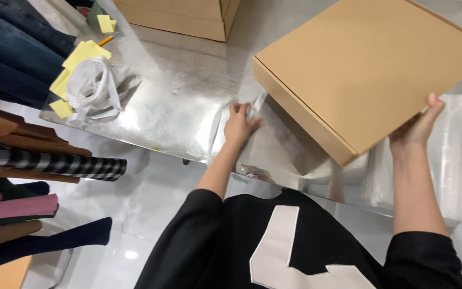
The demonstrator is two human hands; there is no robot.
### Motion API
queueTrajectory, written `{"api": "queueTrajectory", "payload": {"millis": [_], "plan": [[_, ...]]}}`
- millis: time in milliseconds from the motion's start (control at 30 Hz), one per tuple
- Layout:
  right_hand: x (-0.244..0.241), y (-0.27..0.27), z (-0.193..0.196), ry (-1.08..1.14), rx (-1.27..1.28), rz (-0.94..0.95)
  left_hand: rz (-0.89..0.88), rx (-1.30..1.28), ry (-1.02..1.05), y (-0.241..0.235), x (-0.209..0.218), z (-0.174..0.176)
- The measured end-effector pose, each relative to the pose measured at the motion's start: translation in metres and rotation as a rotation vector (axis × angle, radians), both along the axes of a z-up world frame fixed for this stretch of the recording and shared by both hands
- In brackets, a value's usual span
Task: The person hangs a pair of dark blue pants on a hanger and places it on a clothing rack. They then fold a clear plastic bag and place it into a cardboard box. Finally, they tie a white ribbon around the box and open another box to reveal packaged items.
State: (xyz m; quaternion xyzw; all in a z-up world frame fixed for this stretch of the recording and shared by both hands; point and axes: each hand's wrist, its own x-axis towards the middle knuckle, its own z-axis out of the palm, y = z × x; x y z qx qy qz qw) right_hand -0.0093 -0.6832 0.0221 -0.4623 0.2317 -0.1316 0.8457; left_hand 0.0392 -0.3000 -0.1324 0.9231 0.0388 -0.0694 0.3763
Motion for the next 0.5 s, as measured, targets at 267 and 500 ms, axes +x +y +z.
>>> {"api": "queueTrajectory", "payload": {"millis": [267, 500], "plan": [[0.043, 0.034, 0.0, 0.255, -0.031, -0.078, 0.259, 0.108, 0.107, 0.039, -0.067, -0.005], [0.05, 0.108, 0.002, 0.383, -0.132, 0.076, 1.197, 0.256, -0.259, 0.242, -0.243, -0.083]]}}
